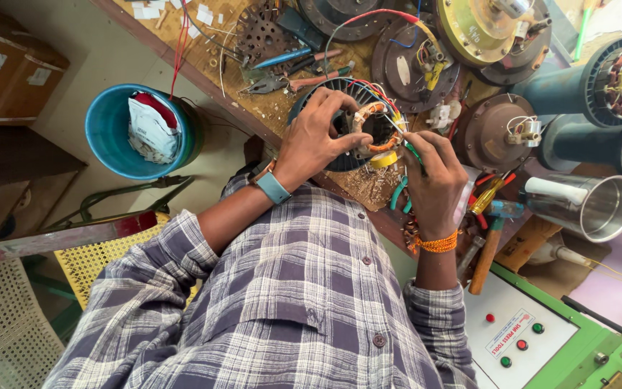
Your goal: The person repairs an electric motor stator by stripping wire insulation with pliers, twisting wire ends, and securing connections with electrical tape. The person uses a screwdriver to adjust internal components and organizes the wiring within the stator.
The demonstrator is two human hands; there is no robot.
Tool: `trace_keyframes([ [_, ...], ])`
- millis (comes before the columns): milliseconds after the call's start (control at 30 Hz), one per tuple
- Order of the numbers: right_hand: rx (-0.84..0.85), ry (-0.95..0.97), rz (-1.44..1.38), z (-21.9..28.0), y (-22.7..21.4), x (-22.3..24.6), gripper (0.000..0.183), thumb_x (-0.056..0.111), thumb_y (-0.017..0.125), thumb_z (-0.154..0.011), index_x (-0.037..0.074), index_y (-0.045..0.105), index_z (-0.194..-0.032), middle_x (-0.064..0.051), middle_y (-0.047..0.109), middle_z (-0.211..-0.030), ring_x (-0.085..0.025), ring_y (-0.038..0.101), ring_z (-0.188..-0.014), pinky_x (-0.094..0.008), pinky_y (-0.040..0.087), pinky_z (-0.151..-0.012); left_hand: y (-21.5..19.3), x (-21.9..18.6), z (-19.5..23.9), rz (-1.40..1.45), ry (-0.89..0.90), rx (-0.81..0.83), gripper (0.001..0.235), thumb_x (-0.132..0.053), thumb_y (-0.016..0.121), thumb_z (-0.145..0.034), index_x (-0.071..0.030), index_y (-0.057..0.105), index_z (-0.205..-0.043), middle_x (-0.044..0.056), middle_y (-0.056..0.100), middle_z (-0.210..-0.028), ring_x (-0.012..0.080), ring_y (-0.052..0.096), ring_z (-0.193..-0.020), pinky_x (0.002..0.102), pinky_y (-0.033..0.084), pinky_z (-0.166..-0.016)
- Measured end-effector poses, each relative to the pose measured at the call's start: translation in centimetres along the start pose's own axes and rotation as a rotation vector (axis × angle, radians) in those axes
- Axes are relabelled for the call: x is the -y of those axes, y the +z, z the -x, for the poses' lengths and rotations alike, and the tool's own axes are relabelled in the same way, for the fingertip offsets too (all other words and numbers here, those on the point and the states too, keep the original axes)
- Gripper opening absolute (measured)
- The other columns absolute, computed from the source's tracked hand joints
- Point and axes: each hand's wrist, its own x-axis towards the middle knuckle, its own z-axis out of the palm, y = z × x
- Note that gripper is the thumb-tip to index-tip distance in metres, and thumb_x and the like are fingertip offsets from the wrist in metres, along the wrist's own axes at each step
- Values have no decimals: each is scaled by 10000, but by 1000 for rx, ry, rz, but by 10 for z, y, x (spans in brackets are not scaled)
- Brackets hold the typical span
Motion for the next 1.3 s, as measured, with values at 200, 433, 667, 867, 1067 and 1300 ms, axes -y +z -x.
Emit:
trace_keyframes([
  [200, 28, -95, -80, -11, -3, -18, 260, -26, 803, -900, 23, 737, -1146, -118, 716, -1111, -248, 732, -961, -349, 593, -821, 0, 2, -1, 52, 34, 4, 527, -443, 833, -831, -95, 637, -1176, 52, 590, -1163, 149, 713, -789, 277, 617, -673],
  [433, 75, -81, -155, -18, -1, -27, 269, -11, 803, -900, 34, 734, -1155, -113, 712, -1091, -243, 728, -944, -345, 589, -806, 1, 3, -1, 25, 46, -11, 523, -427, 843, -825, -87, 638, -1166, 62, 588, -1136, 157, 692, -793, 292, 599, -676],
  [667, 76, -61, -186, -16, 1, -29, 281, 12, 810, -898, 30, 728, -1166, -121, 705, -1088, -241, 715, -944, -347, 576, -805, 3, 8, -2, 16, 90, -27, 514, -418, 842, -828, -80, 637, -1157, 75, 582, -1132, 173, 680, -876, 290, 599, -677],
  [867, 31, -25, -351, -12, 5, -44, 288, 33, 831, -883, 32, 741, -1157, -106, 706, -1077, -201, 691, -940, -318, 564, -815, 1, 7, -3, 49, 86, -2, 507, -405, 830, -837, -71, 629, -1162, 83, 578, -1151, 188, 671, -909, 303, 591, -703],
  [1067, -167, 113, -580, 6, 21, -73, 285, 274, 728, -1018, 16, 741, -1139, -61, 681, -1090, -106, 619, -816, -229, 508, -671, -3, -8, 4, -296, 340, -227, 385, -351, 837, -859, -106, 662, -1099, 78, 600, -1122, 279, 600, -1069, 394, 522, -870],
  [1300, -451, 553, -1059, 57, 50, -120, 326, 315, 607, -1105, -4, 675, -1118, -30, 644, -852, -75, 541, -637, -228, 427, -561, -22, -30, -29, -476, 649, -6, 195, -149, 762, -938, -153, 712, -1126, 3, 631, -1058, 230, 565, -1008, 380, 515, -842],
])
